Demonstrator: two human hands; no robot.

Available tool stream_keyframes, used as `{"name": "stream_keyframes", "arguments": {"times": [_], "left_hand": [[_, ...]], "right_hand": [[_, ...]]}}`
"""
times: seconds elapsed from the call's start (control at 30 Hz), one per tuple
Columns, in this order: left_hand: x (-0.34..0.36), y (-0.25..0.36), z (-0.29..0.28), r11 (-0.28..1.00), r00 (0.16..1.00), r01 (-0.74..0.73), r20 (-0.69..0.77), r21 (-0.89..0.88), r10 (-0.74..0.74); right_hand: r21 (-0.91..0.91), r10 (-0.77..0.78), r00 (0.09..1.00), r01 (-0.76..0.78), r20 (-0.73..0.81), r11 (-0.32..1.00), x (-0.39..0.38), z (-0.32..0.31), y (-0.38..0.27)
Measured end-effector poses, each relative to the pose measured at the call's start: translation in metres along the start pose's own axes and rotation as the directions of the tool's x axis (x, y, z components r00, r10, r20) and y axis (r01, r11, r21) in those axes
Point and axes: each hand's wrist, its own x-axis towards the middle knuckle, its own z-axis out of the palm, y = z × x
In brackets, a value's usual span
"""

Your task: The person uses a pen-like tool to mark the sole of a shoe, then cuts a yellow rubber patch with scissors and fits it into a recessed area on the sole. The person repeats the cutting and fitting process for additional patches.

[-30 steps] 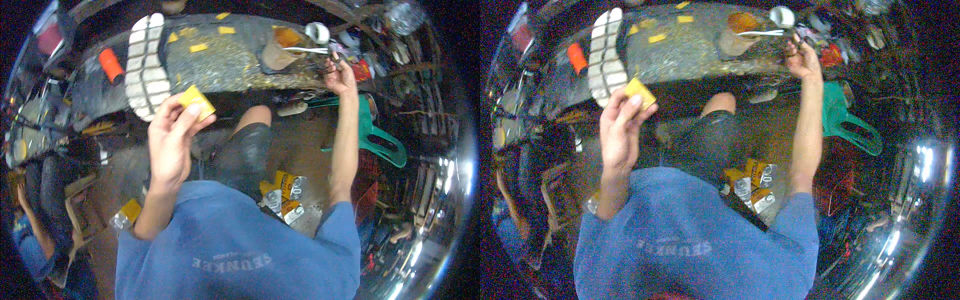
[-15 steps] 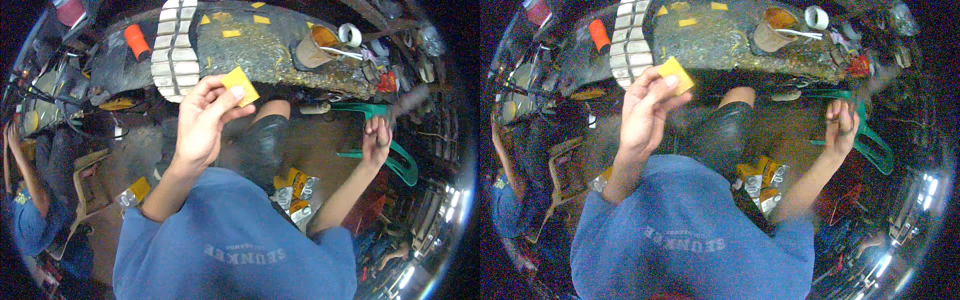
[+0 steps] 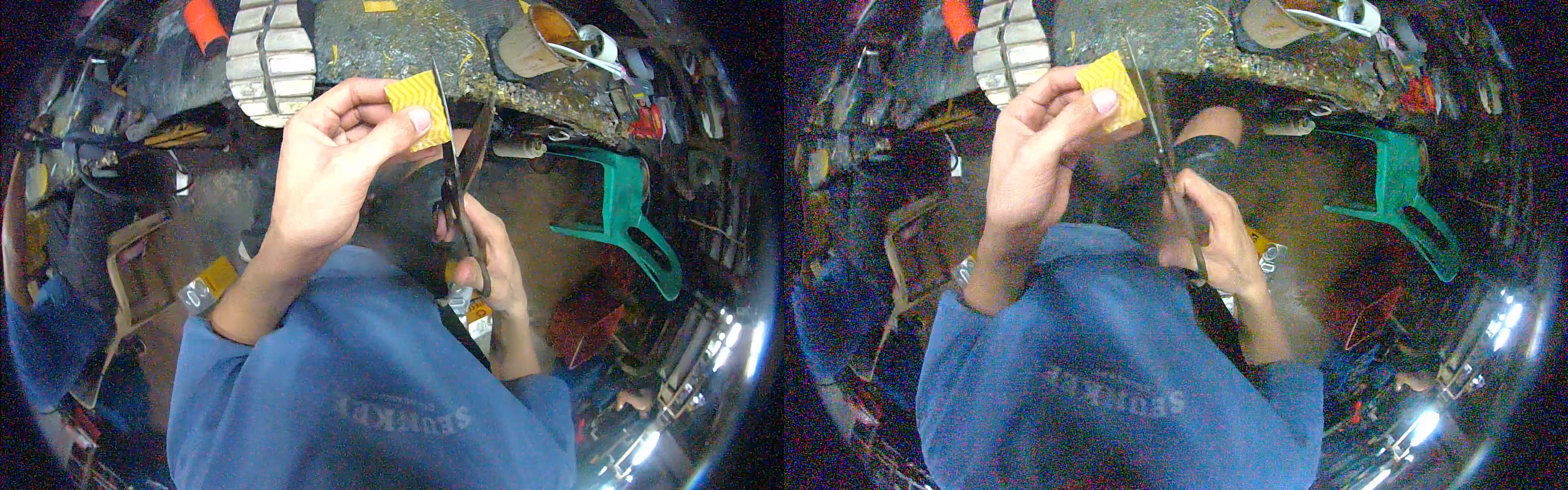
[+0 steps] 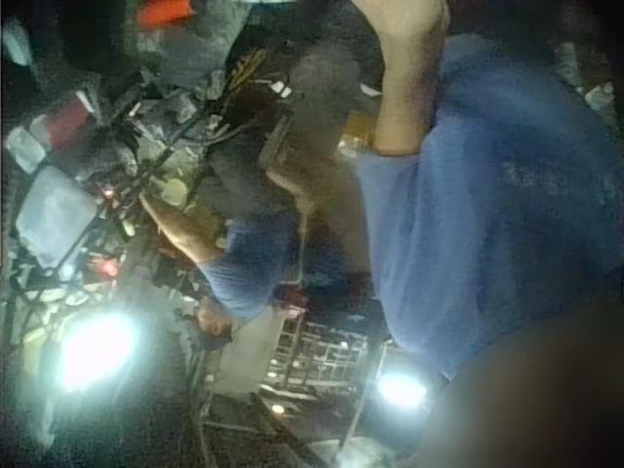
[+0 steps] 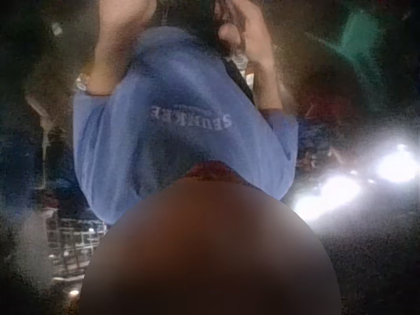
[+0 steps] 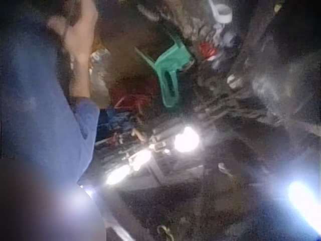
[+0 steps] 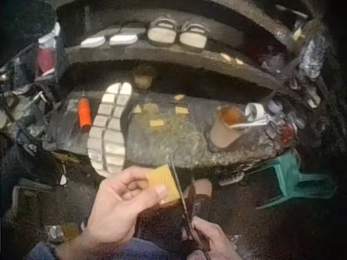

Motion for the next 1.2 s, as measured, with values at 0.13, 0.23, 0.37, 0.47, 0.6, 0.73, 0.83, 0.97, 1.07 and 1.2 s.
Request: {"name": "stream_keyframes", "arguments": {"times": [0.13,0.23,0.37,0.47,0.6,0.73,0.83,0.97,1.07,1.2], "left_hand": [[-0.003,0.005,-0.003,0.999,0.999,0.041,0.011,-0.006,-0.041],[-0.002,0.005,-0.005,0.999,0.999,0.042,0.014,0.013,-0.043],[-0.003,0.005,-0.008,0.996,1.0,0.023,0.016,0.081,-0.024],[-0.004,0.005,-0.008,0.995,1.0,0.018,0.012,0.094,-0.02],[-0.004,0.006,-0.008,0.997,1.0,-0.006,0.016,0.078,0.004],[-0.004,0.007,-0.008,0.991,1.0,-0.004,0.011,0.133,0.003],[-0.004,0.007,-0.008,0.989,1.0,-0.002,0.009,0.146,0.001],[-0.005,0.008,-0.008,0.989,1.0,-0.005,0.013,0.146,0.004],[-0.005,0.009,-0.008,0.989,1.0,-0.016,0.023,0.149,0.013],[-0.006,0.008,-0.008,0.995,0.998,-0.037,0.045,0.088,0.034]], "right_hand": [[-0.052,-0.002,1.0,0.002,0.001,0.999,0.006,0.004,-0.004],[-0.065,-0.006,1.0,0.004,-0.024,0.998,0.007,0.006,-0.005],[-0.062,-0.034,0.999,0.033,-0.021,0.998,0.01,0.008,-0.005],[-0.073,-0.077,0.997,0.074,-0.033,0.995,0.012,0.01,-0.004],[-0.046,-0.058,0.996,0.055,-0.063,0.997,0.011,0.014,-0.005],[-0.088,-0.073,0.995,0.066,-0.072,0.994,0.011,0.014,-0.008],[-0.101,-0.043,0.996,0.036,-0.073,0.994,0.012,0.015,-0.009],[-0.055,-0.028,0.995,0.023,-0.094,0.998,0.011,0.018,-0.009],[-0.065,-0.024,0.993,0.017,-0.112,0.998,0.01,0.019,-0.006],[-0.052,-0.002,0.99,-0.006,-0.144,0.999,0.009,0.022,0.0]]}}
